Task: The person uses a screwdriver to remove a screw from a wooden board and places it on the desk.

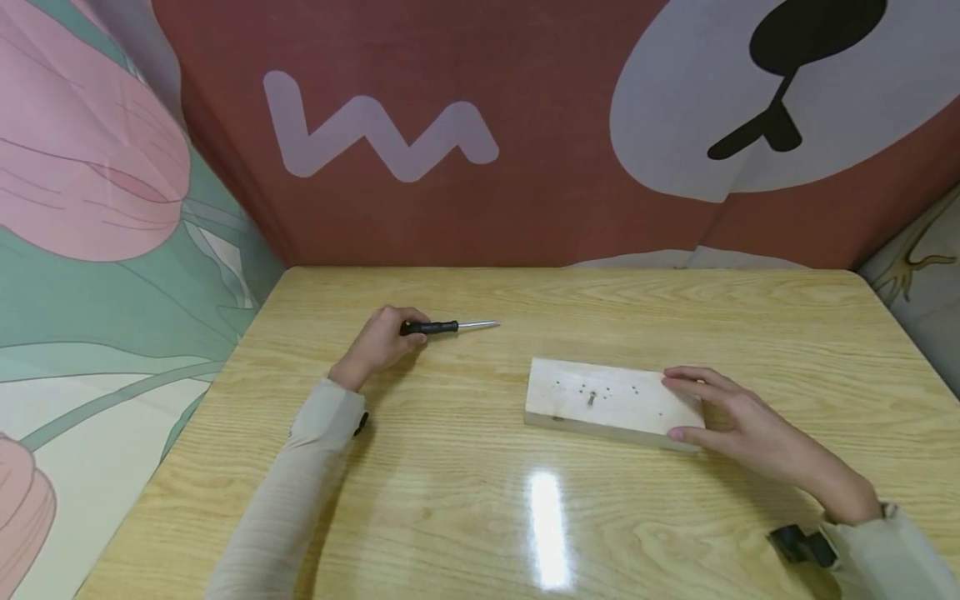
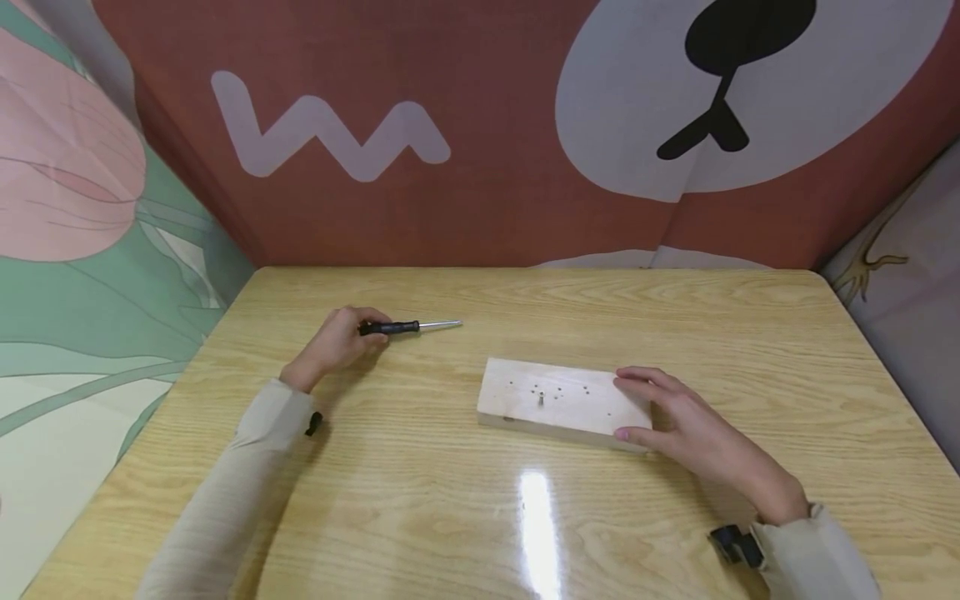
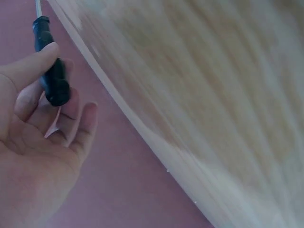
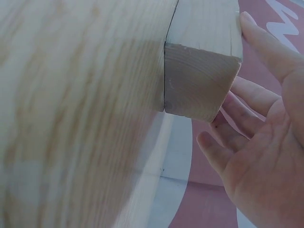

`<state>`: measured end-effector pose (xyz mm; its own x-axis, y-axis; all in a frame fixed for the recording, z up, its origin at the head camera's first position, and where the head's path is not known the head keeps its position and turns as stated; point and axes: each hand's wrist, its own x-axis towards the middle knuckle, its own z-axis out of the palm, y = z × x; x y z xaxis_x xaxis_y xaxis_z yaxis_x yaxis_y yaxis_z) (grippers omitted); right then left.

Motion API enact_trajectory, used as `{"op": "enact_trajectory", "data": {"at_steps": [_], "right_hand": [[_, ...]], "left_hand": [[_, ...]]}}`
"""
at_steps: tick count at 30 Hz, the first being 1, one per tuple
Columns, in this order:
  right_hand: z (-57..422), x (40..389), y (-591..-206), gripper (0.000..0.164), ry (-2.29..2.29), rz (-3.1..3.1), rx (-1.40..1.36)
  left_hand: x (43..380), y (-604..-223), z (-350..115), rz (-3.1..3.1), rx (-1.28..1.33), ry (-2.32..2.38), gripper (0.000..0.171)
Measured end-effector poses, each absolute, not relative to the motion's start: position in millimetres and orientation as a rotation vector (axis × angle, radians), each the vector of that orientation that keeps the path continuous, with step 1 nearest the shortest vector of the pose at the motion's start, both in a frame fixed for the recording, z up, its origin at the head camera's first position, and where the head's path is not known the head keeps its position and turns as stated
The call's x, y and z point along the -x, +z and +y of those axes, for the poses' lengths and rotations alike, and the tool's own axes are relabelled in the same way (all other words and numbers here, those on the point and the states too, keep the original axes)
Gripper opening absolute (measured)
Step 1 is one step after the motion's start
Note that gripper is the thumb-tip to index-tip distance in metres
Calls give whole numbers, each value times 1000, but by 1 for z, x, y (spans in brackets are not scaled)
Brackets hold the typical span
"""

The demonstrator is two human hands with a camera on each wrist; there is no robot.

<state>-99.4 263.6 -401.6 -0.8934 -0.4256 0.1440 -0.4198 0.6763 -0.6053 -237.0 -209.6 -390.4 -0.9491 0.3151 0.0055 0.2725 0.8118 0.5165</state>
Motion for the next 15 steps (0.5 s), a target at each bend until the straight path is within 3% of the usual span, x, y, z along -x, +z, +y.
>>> {"op": "enact_trajectory", "data": {"at_steps": [15], "right_hand": [[264,100,-400,62,-1020,2856,674]], "left_hand": [[237,-390,-207,2835,-526,1160,18]]}}
